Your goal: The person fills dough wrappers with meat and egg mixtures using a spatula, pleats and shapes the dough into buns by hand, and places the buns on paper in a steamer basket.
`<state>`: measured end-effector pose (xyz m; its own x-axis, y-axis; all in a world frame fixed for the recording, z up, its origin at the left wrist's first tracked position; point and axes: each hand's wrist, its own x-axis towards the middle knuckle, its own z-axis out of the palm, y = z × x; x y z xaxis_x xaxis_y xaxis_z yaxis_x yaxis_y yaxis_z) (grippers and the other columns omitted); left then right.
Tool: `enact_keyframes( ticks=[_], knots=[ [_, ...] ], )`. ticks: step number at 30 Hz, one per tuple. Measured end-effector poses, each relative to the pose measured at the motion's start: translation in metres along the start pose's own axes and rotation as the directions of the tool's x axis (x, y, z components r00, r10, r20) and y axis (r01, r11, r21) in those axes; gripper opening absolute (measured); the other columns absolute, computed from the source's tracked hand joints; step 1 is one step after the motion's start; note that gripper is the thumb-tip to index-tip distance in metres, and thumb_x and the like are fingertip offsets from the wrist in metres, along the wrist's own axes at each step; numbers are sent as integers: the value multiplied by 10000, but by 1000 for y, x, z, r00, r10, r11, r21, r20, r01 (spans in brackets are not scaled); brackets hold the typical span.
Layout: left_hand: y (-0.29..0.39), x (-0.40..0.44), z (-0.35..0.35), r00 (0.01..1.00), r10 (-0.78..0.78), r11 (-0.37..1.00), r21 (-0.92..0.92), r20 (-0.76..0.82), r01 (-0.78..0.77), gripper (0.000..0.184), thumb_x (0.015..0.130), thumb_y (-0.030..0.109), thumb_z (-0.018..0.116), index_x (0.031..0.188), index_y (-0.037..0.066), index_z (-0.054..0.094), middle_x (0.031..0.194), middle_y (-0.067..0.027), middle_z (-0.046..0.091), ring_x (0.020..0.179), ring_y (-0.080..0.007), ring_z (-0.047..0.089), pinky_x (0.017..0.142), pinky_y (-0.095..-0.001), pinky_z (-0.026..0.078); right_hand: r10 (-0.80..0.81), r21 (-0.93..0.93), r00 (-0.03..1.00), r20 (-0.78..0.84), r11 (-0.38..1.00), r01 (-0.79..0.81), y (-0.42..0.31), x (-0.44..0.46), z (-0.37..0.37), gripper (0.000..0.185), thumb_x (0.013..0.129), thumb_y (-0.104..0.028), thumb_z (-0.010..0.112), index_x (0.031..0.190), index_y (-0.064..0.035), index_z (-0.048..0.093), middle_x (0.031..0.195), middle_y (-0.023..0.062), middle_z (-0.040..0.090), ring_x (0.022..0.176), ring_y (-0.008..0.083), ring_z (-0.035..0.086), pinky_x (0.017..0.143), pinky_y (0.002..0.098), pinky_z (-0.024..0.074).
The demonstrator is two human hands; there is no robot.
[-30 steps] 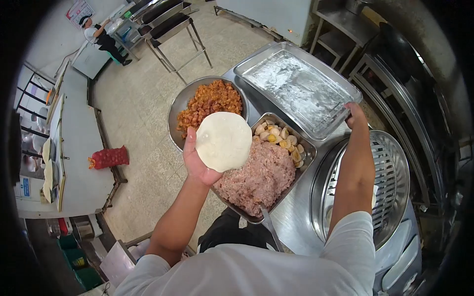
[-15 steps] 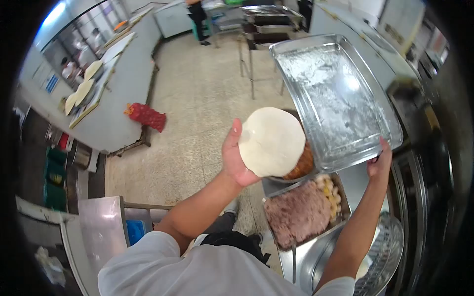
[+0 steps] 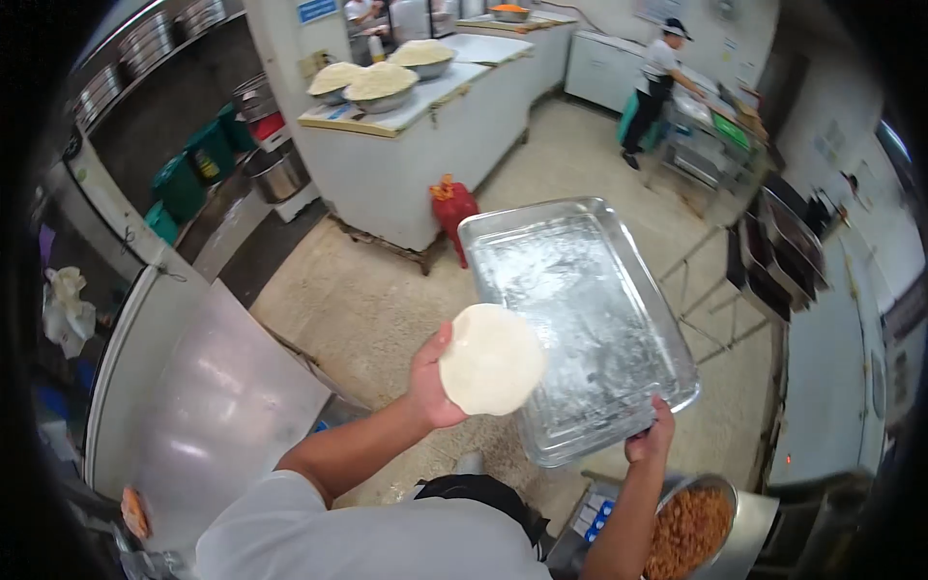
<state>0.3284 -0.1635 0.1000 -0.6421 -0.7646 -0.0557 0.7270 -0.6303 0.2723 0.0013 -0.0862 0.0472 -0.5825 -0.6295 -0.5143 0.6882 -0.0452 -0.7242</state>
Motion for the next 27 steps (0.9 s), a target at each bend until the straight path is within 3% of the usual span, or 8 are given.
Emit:
enact_keyframes(
  ticks=[2,4,11,12,17,23,24,27],
  knots=[
    [52,-9,-22,995,101,995,21,-19,-100,764,923,577,524,1487,89,359,1501,-181,417,1356,-412,428,1114,-601,343,121,-99,976,182,990,-104,41,39,44,175,905,-264,637,968,-105,599,797,13,640,533,127,568,411,245,440],
    [90,-18,-36,979,199,980,40,-38,-197,766,919,575,530,1486,90,359,1502,-184,414,1355,-421,426,1110,-614,341,204,-163,923,327,974,-158,81,94,71,407,897,-256,631,1230,-33,564,1146,109,664,1051,278,641,952,430,515],
    [192,-22,-76,740,639,765,71,-210,-640,779,919,594,508,1478,72,364,1490,-177,433,1344,-417,438,1103,-610,348,510,-415,674,535,853,-316,177,121,293,475,939,-249,566,1323,19,487,1178,153,629,1076,295,620,986,425,493],
    [201,-22,-81,660,705,701,110,-260,-705,784,918,602,507,1475,69,370,1486,-176,439,1340,-417,442,1104,-609,347,605,-468,511,611,796,-383,208,166,307,460,943,-227,563,1326,11,475,1210,146,607,1104,285,605,984,425,494],
    [269,-12,-90,428,878,447,50,-213,-893,737,937,596,474,1472,94,399,1502,-177,422,1348,-428,427,1103,-638,325,618,-620,539,571,756,-210,262,144,465,425,928,-222,603,1280,-8,499,1144,113,612,1047,247,609,949,404,502],
    [427,-26,-137,182,945,215,96,-273,-972,752,927,600,500,1471,91,396,1489,-175,437,1331,-432,443,1085,-646,345,744,-722,272,611,664,-195,408,120,666,421,909,-260,636,1236,-20,522,1075,103,623,975,249,624,896,395,516],
    [376,-22,-112,184,953,216,115,-240,-970,746,916,580,535,1459,85,408,1474,-171,452,1330,-418,450,1078,-636,361,732,-708,265,628,679,-196,372,123,623,421,909,-260,636,1236,-20,522,1075,103,623,975,249,624,896,395,516],
    [410,-28,-135,177,960,207,124,-218,-970,738,903,553,578,1445,78,419,1456,-166,471,1326,-402,458,1071,-625,379,737,-707,318,596,670,-227,388,101,656,451,888,-222,667,1267,-28,519,1139,108,627,1064,266,609,962,423,480]
  ],
)
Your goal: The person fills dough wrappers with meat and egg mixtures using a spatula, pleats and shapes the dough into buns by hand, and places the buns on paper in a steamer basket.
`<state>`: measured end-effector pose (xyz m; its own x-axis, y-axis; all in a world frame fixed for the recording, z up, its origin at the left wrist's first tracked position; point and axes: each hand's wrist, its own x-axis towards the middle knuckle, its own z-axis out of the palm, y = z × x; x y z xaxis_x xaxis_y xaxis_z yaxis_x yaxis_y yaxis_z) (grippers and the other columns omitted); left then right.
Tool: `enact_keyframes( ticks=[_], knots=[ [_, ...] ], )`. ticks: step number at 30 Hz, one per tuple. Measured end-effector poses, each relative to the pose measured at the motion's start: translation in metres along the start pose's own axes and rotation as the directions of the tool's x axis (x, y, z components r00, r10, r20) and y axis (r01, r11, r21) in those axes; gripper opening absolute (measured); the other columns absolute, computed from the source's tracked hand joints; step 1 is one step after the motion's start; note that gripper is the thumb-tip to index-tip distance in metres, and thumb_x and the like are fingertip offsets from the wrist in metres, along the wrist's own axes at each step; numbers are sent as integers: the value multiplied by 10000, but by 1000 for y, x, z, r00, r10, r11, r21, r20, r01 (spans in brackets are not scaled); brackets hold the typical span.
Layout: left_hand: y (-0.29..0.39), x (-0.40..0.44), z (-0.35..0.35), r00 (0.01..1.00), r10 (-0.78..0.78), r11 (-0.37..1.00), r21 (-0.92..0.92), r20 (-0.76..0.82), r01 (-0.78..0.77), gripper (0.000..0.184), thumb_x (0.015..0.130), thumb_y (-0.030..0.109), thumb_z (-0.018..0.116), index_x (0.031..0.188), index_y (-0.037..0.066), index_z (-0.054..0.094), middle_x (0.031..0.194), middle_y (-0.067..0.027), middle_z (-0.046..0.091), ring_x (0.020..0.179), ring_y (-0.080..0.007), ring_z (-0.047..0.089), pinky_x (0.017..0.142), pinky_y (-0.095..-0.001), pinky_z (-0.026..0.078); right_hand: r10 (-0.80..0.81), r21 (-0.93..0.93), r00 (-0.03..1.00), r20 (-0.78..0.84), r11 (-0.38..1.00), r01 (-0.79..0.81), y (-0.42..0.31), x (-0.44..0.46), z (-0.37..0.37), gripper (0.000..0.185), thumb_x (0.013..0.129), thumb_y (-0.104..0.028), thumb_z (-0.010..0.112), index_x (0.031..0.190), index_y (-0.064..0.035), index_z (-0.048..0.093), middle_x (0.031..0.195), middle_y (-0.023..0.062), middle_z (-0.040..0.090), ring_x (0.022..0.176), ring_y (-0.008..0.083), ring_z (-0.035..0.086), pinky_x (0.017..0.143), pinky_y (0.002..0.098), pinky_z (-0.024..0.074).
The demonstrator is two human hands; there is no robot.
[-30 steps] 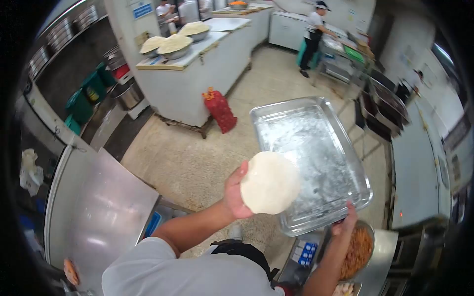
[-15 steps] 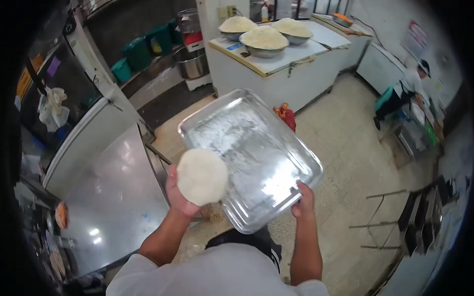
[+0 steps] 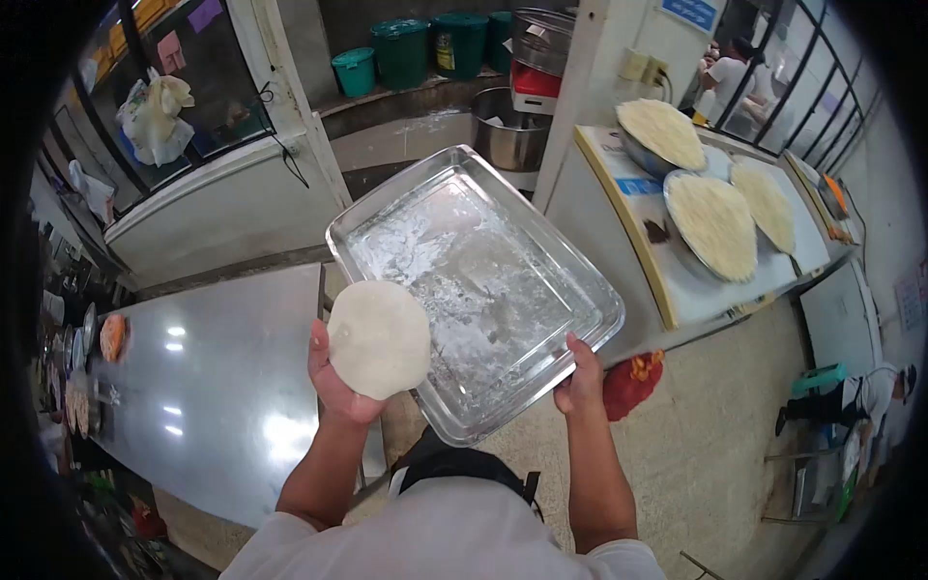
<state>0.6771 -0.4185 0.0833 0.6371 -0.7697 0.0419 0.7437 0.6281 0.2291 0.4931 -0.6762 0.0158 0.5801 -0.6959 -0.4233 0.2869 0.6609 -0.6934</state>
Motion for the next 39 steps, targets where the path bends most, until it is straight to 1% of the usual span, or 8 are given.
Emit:
enact_keyframes(
  ticks=[7,10,17,22,25,31,33,39],
  knots=[
    [87,178,-29,992,-81,993,-90,-94,73,709,918,555,555,1439,90,435,1446,-161,488,1316,-395,473,1072,-636,370,30,40,999,31,999,-31,-9,160,111,489,889,-200,648,1312,-16,485,1191,133,603,1090,295,600,985,467,474],
    [114,240,-26,993,-57,997,49,-105,63,703,919,560,550,1432,92,440,1433,-163,500,1306,-401,481,1063,-635,384,-69,9,998,-3,998,70,-11,211,155,515,883,-191,659,1330,-22,468,1206,134,593,1092,291,598,971,447,485],
    [178,412,-63,991,-90,995,39,-103,95,715,922,565,543,1436,82,428,1442,-172,486,1303,-415,479,1054,-640,393,-182,-48,983,8,982,183,-8,374,267,558,880,-148,665,1369,-11,434,1220,123,589,1095,258,599,955,402,492],
    [236,543,-69,988,-32,998,53,-151,40,726,925,568,535,1446,78,415,1454,-176,474,1313,-416,470,1055,-644,388,-124,-62,992,-1,990,124,-11,505,359,516,874,-127,666,1339,-12,475,1176,98,610,1051,214,617,854,349,528],
    [287,611,-62,985,-4,999,33,-174,9,724,930,563,528,1450,72,412,1464,-172,467,1316,-419,466,1065,-634,383,-32,-85,999,9,996,33,-21,556,438,519,871,-185,686,1316,-11,484,1170,103,602,1050,225,613,908,369,513],
    [373,776,-96,983,118,992,-32,-139,-123,693,938,545,519,1436,70,443,1463,-157,479,1330,-391,460,1099,-611,349,-70,-101,997,-43,993,66,-10,691,560,405,876,-190,675,1213,-10,538,955,72,650,823,178,633,707,332,526],
    [378,843,-133,985,46,996,-74,-166,-59,695,937,545,509,1445,77,437,1452,-152,486,1330,-385,457,1107,-595,348,-8,-136,1000,-26,991,5,5,761,568,464,863,-142,669,1278,4,522,1095,122,649,935,239,663,761,364,562],
    [453,1046,-137,990,-112,994,-1,-82,112,691,944,543,508,1444,70,443,1466,-144,483,1348,-376,444,1128,-590,318,-90,-134,975,-203,989,64,-13,881,706,394,840,-135,684,1175,44,576,1024,116,662,865,245,674,721,380,561]
  ],
)
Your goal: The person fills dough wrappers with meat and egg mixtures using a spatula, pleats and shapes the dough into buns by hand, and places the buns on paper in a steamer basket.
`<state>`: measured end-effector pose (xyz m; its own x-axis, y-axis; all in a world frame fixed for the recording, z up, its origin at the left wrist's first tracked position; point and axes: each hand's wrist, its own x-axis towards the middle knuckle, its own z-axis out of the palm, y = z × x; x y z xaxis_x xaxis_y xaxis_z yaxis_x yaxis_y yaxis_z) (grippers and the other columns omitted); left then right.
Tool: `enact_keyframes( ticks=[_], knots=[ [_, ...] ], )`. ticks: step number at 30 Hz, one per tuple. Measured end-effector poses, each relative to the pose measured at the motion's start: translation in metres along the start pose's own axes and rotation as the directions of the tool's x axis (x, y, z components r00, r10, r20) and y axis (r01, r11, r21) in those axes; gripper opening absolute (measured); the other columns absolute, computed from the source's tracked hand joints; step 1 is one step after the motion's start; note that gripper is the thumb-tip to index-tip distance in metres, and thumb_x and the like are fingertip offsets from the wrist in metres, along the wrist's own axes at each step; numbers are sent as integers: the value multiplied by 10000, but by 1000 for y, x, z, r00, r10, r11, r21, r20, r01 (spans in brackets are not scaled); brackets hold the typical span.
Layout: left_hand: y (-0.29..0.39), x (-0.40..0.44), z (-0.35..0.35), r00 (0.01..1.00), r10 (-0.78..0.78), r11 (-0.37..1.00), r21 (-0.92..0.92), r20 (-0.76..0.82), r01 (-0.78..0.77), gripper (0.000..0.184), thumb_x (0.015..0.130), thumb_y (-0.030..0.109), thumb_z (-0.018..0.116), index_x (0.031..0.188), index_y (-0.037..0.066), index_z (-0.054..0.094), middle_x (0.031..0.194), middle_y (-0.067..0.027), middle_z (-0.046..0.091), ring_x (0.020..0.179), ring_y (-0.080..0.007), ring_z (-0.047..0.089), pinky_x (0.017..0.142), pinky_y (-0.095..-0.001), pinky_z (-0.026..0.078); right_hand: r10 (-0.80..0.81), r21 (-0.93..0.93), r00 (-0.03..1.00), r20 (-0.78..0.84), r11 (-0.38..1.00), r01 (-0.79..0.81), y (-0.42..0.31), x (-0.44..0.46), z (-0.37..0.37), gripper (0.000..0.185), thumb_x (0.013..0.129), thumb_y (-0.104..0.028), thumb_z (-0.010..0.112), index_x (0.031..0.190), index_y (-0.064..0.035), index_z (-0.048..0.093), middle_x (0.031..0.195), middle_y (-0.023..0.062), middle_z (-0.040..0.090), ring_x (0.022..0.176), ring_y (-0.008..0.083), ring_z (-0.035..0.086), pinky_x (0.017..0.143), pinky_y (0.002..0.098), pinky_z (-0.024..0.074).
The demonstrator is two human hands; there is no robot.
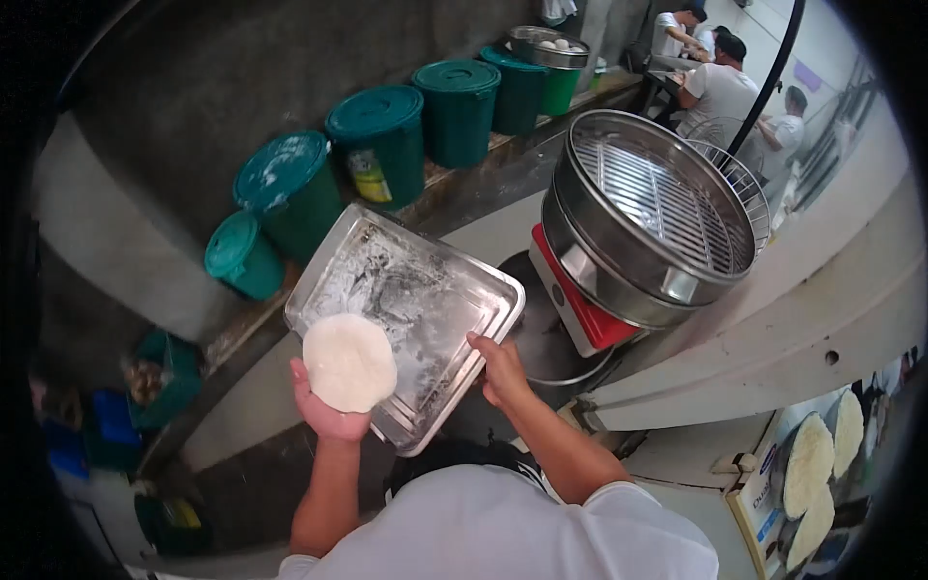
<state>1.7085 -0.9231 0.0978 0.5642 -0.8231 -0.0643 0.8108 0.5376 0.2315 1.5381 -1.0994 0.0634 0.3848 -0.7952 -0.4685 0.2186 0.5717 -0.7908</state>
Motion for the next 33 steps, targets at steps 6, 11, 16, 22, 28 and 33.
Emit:
enact_keyframes(
  ticks=[6,11,16,22,28,33],
  knots=[
    [54,163,64,958,-283,949,158,46,272,690,926,518,543,1429,54,447,1428,-168,514,1295,-387,501,1089,-585,382,-201,181,978,-59,961,209,-71,68,77,471,892,-160,640,1276,61,481,1136,179,619,1029,281,646,893,404,541],
    [49,272,63,866,-501,847,206,2,489,674,921,469,574,1420,36,440,1407,-199,521,1280,-408,511,1072,-596,395,-192,249,972,-133,943,221,-86,154,92,312,891,-219,655,1138,-48,572,917,14,643,636,97,588,519,228,467],
    [42,392,57,856,-516,848,148,21,508,686,921,453,578,1440,38,410,1440,-194,488,1315,-410,478,1094,-592,368,-113,327,979,-168,931,164,-93,261,123,259,886,-210,653,1090,-66,584,878,-1,634,539,75,513,463,213,412],
    [13,592,31,857,-509,848,129,-80,515,657,893,373,595,1424,29,420,1423,-193,503,1298,-408,495,1094,-593,368,-97,382,966,-238,906,185,-129,444,151,212,902,-164,645,1071,-41,614,923,23,661,638,92,588,525,228,456],
    [-11,768,60,798,-594,792,99,-102,602,622,835,276,587,1391,27,463,1334,-173,584,1225,-385,563,1079,-576,398,-190,498,964,-186,828,259,-188,681,202,257,936,-175,604,1157,-47,571,1033,66,648,895,195,655,735,326,544],
    [20,851,76,824,-559,808,162,-97,567,759,768,311,589,1448,33,398,1414,-189,510,1283,-398,513,1093,-586,380,-247,603,933,-263,712,359,-207,900,276,372,913,-125,641,1260,-46,533,1126,96,637,919,247,661,794,399,566]
  ],
)
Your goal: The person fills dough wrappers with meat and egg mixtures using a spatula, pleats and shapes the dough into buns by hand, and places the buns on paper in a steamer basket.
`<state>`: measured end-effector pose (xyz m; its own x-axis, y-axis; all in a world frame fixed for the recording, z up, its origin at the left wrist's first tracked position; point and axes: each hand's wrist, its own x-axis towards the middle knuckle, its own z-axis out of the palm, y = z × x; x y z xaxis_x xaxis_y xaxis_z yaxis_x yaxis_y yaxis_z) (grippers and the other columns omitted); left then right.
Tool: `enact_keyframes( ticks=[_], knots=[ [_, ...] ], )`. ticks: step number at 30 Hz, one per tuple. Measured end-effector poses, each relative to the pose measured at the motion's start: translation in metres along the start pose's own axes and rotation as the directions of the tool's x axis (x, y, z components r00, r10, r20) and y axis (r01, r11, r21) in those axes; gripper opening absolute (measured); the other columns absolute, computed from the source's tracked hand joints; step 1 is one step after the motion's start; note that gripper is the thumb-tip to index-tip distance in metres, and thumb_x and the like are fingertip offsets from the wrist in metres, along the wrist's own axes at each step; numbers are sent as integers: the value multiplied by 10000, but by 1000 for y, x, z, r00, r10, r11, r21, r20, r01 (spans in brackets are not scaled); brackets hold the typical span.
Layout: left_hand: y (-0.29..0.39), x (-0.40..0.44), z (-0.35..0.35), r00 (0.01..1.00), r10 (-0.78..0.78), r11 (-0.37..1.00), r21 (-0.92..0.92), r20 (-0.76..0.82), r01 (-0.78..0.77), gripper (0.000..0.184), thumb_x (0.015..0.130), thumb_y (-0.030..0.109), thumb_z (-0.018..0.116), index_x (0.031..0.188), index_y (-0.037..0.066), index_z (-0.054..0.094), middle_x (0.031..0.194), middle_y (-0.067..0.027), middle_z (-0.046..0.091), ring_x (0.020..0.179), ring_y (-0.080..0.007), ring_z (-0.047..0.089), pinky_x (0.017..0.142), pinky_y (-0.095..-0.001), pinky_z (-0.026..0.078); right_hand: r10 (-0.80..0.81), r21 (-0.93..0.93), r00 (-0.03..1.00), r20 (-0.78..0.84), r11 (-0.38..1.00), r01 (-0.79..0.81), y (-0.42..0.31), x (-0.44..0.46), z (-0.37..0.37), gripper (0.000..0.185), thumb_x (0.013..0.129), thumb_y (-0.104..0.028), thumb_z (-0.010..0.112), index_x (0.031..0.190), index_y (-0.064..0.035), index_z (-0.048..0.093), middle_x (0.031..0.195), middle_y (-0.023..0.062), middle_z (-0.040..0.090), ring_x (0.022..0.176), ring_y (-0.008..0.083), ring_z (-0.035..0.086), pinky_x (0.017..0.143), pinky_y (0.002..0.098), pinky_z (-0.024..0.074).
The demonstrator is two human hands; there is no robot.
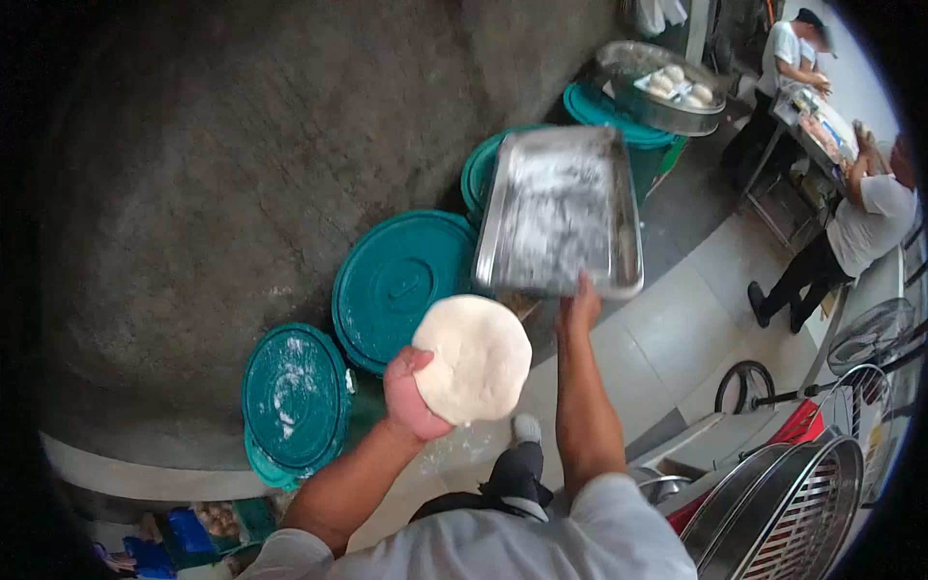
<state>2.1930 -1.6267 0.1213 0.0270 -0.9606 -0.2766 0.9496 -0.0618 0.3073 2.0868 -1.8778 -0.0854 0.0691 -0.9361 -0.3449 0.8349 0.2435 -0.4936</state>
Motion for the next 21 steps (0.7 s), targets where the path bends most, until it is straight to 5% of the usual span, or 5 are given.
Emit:
enact_keyframes(
  ticks=[5,7,11,15,21],
  knots=[
    [15,36,-24,997,61,992,-111,-44,-65,818,752,351,616,1468,39,373,1434,-184,494,1296,-400,501,1096,-585,376,108,-56,989,-98,992,-113,49,92,24,451,956,-329,647,1239,1,527,1148,150,613,908,271,659,747,394,547],
    [19,40,-29,996,78,989,-119,-50,-84,813,769,374,615,1468,38,372,1438,-183,489,1302,-398,495,1100,-583,371,381,-475,887,261,850,-225,53,67,23,498,951,-381,645,1310,-75,483,1290,161,522,987,287,635,794,426,537],
    [19,22,-46,994,69,990,-117,-85,-79,827,790,406,619,1478,36,348,1466,-179,458,1335,-395,461,1127,-588,326,186,-384,979,-78,901,-202,22,62,7,625,911,-440,681,1371,-104,427,1319,152,464,937,273,610,722,417,549],
    [15,1,-72,998,55,994,-90,-40,-58,828,798,437,636,1477,50,363,1475,-177,453,1337,-396,457,1114,-592,342,-225,-507,974,31,836,209,-16,157,37,482,911,-252,670,1262,23,487,1014,141,634,673,231,605,497,325,514],
    [-6,-32,-131,1000,3,974,-228,22,3,834,821,420,655,1496,59,323,1482,-183,437,1353,-400,435,1124,-599,318,21,-840,965,262,498,217,-12,183,68,380,879,-84,559,1249,0,563,926,126,658,668,211,629,536,333,518]
  ],
)
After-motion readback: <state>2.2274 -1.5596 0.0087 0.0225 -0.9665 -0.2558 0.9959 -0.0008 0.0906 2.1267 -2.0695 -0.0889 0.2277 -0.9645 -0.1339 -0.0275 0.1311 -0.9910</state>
